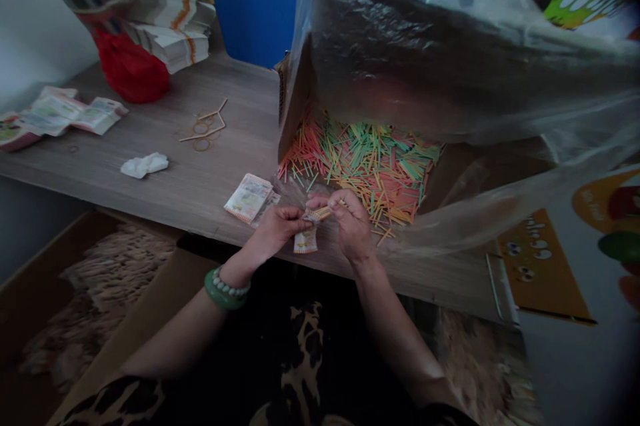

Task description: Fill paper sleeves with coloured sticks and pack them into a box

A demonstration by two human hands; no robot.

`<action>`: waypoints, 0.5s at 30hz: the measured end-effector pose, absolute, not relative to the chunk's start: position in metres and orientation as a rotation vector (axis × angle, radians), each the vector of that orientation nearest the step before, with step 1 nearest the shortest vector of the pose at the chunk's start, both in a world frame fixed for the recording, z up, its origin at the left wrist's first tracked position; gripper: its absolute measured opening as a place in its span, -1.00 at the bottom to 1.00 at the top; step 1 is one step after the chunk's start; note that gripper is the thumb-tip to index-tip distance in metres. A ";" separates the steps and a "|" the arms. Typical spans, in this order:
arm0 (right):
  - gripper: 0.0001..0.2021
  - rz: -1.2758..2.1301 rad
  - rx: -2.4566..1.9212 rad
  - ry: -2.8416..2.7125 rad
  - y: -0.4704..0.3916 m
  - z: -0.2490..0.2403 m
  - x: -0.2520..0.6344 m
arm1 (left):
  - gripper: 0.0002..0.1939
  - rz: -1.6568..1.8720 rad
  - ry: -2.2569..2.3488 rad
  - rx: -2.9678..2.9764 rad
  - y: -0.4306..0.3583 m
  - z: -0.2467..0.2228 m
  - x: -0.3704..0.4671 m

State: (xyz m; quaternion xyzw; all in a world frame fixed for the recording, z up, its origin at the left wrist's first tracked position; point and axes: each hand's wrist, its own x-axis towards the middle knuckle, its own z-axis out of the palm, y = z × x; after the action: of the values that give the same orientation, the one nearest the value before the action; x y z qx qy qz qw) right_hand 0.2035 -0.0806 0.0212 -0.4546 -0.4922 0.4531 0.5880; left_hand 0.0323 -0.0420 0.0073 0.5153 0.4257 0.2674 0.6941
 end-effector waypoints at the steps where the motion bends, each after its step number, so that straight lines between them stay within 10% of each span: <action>1: -0.81 1.049 -1.050 -1.150 -0.081 0.022 0.203 | -0.82 0.593 0.957 1.164 -0.041 0.008 0.032; 15: -0.81 1.125 -1.092 -1.164 -0.076 0.014 0.200 | -0.83 0.623 0.920 1.277 -0.041 0.005 0.032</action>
State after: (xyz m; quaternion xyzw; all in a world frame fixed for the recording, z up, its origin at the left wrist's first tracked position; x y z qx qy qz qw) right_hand 0.2004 -0.0758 0.0136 -0.4633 -0.4940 0.4771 0.5600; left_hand 0.0322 -0.0408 0.0052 0.5650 0.4072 0.2756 0.6626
